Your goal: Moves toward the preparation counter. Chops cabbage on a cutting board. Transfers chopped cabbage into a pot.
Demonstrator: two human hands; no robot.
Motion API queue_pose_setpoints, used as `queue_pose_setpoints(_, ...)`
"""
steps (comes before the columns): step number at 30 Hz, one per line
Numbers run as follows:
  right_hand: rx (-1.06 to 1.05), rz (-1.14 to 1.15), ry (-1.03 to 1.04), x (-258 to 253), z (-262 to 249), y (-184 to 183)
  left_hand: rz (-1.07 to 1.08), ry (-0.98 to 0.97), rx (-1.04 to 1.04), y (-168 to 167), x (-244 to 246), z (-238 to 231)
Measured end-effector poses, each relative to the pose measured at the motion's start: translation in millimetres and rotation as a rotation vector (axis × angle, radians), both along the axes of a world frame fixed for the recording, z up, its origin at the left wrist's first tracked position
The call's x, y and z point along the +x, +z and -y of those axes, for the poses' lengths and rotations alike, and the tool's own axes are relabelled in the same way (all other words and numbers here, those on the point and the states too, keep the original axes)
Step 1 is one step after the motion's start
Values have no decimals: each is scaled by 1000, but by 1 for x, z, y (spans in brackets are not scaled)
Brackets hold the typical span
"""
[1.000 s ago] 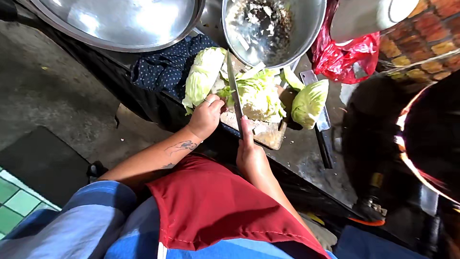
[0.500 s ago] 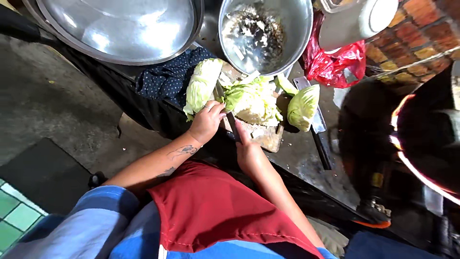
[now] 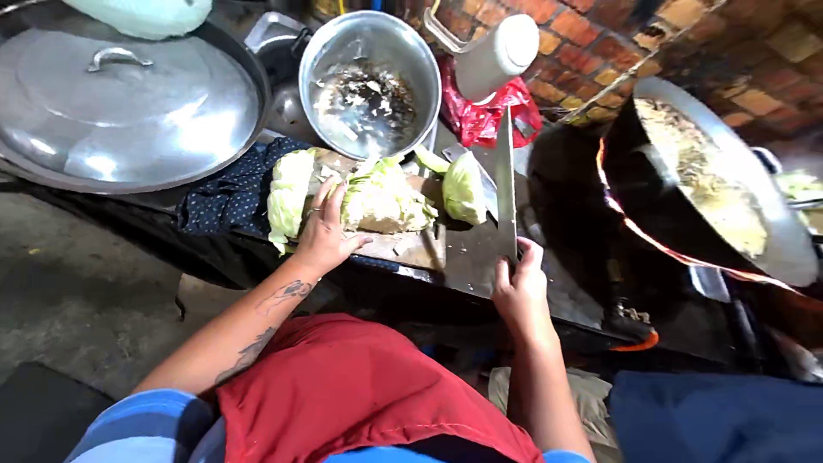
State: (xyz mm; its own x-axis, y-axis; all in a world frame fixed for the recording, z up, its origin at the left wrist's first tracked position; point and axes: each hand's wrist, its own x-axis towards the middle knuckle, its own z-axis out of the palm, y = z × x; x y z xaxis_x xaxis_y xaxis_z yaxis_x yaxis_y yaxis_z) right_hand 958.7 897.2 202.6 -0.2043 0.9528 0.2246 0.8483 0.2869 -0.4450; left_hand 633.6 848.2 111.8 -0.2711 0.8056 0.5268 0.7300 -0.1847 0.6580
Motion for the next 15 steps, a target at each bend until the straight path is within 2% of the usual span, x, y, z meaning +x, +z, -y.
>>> queue_pose_setpoints(3, -126, 134, -215, 19, -26, -15, -11, 10, -172, 11, -1, -3)
queue_pose_setpoints(6, -294, 345, -315, 24, -57, -28, -50, 4, -332, 22, -3, -6)
queue_pose_setpoints(10, -294, 536, -307, 19, -86, -43, -112, -10, -430, 27, -11, -16)
queue_pose_setpoints(15, -257, 556, -210, 10, -113, -55, -145, -51, -494, 34, -18, -24)
